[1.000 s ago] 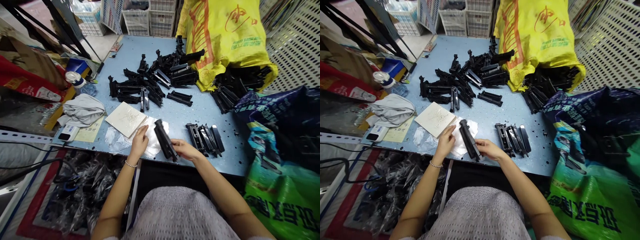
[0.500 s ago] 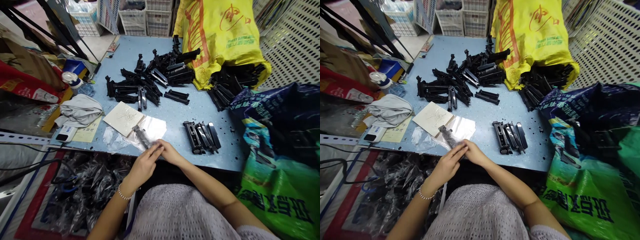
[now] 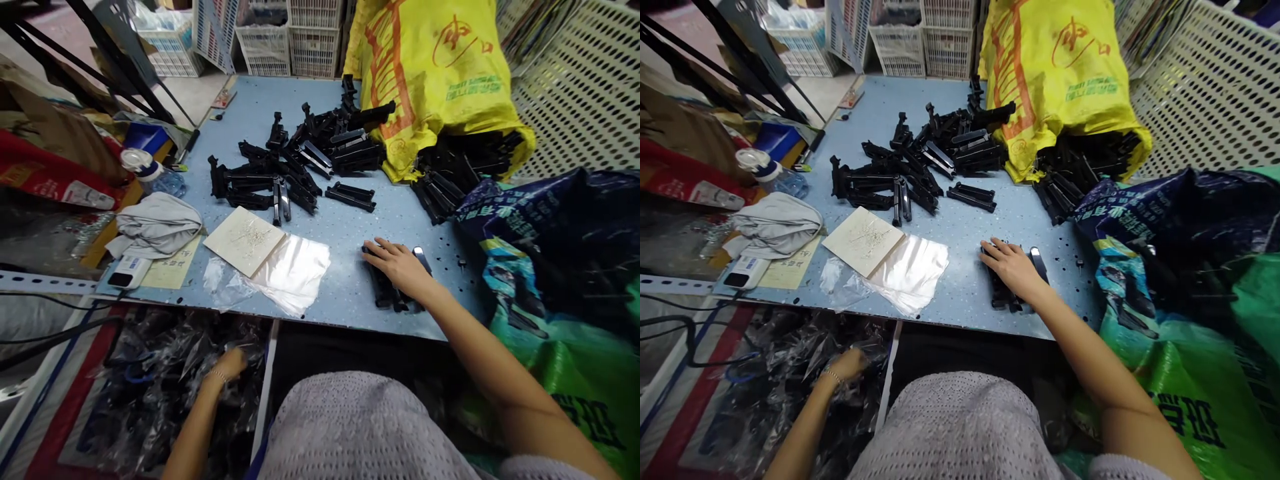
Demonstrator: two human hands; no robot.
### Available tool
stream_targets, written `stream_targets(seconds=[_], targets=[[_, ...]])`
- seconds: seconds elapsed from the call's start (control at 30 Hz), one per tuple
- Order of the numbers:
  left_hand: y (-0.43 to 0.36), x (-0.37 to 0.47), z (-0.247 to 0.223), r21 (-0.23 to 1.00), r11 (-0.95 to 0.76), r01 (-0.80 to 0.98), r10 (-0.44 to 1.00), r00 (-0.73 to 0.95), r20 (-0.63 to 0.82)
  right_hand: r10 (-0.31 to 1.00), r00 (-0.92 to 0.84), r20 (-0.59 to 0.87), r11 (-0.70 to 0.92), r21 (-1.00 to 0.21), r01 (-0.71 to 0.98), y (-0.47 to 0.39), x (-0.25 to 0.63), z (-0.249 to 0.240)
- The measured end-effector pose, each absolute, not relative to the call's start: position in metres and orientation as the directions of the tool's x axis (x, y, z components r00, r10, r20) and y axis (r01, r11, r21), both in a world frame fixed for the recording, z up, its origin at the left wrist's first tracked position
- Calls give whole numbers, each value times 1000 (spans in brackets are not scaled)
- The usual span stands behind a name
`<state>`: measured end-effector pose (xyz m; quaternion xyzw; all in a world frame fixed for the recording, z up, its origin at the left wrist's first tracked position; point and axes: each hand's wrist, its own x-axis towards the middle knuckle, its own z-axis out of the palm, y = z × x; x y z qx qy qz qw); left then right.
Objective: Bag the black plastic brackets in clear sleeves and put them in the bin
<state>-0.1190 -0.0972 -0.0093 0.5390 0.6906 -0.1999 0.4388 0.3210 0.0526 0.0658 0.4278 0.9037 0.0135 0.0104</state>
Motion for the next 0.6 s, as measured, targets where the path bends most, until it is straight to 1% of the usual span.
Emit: stream_targets(seconds=[0.03, 0.07, 0.1, 0.13, 0.17, 0.2, 0.23, 0.27, 0.3, 0.33, 0.37, 0.4, 0.43, 0.47, 0.5, 0.53, 0.57, 0.6], targets=[[-87, -107, -2, 259, 334, 907, 578, 20, -816, 748, -664, -11, 663, 39, 747, 58, 318, 64], [-75, -92, 6, 355, 314, 881, 622, 91, -778, 731, -682, -9, 682, 39, 730, 62, 314, 62], [-62, -75, 15, 472, 273, 838, 709, 156, -687, 720, -694, -4, 694, 36, 719, 66, 308, 61], [-48, -56, 22, 586, 201, 785, 815, 198, -545, 713, -701, 7, 700, 29, 713, 69, 303, 60], [-32, -37, 27, 678, 88, 730, 914, 211, -346, 709, -705, 17, 705, 18, 709, 71, 298, 59], [-18, -19, 30, 712, -26, 702, 974, 180, -141, 707, -707, 23, 707, 4, 707, 73, 294, 59], [-4, -3, 29, 707, -121, 697, 988, 154, 17, 709, -705, 24, 705, -15, 709, 75, 292, 59], [9, 10, 26, 691, -177, 701, 984, 138, 112, 721, -692, 19, 693, -41, 720, 76, 292, 59], [19, 19, 21, 683, -198, 703, 980, 122, 159, 751, -660, 10, 659, -77, 748, 76, 293, 60], [27, 22, 15, 697, -193, 690, 980, 104, 168, 800, -600, 1, 595, -129, 793, 75, 296, 61], [33, 22, 10, 734, -161, 659, 986, 73, 151, 854, -520, -7, 507, -211, 836, 74, 298, 62], [37, 19, 5, 786, -112, 608, 993, 35, 114, 904, -428, -14, 400, -333, 854, 72, 298, 63], [40, 14, 2, 843, -50, 536, 998, 4, 56, 938, -345, -30, 285, -497, 819, 70, 296, 63], [41, 8, 1, 891, 15, 453, 1000, -9, -13, 956, -286, -62, 169, -681, 713, 67, 289, 62], [42, 2, 1, 924, 74, 376, 997, -1, -79, 958, -267, -106, 54, -845, 532, 64, 279, 60], [42, -2, 3, 941, 120, 316, 991, 16, -132, 946, -286, -151, -60, -951, 303, 62, 266, 57], [41, -4, 5, 949, 151, 276, 986, 30, -166, 926, -328, -186, -171, -983, 73, 59, 249, 52], [40, -5, 8, 955, 161, 251, 984, 28, -174, 903, -373, -212, -272, -955, -116, 57, 232, 46]])
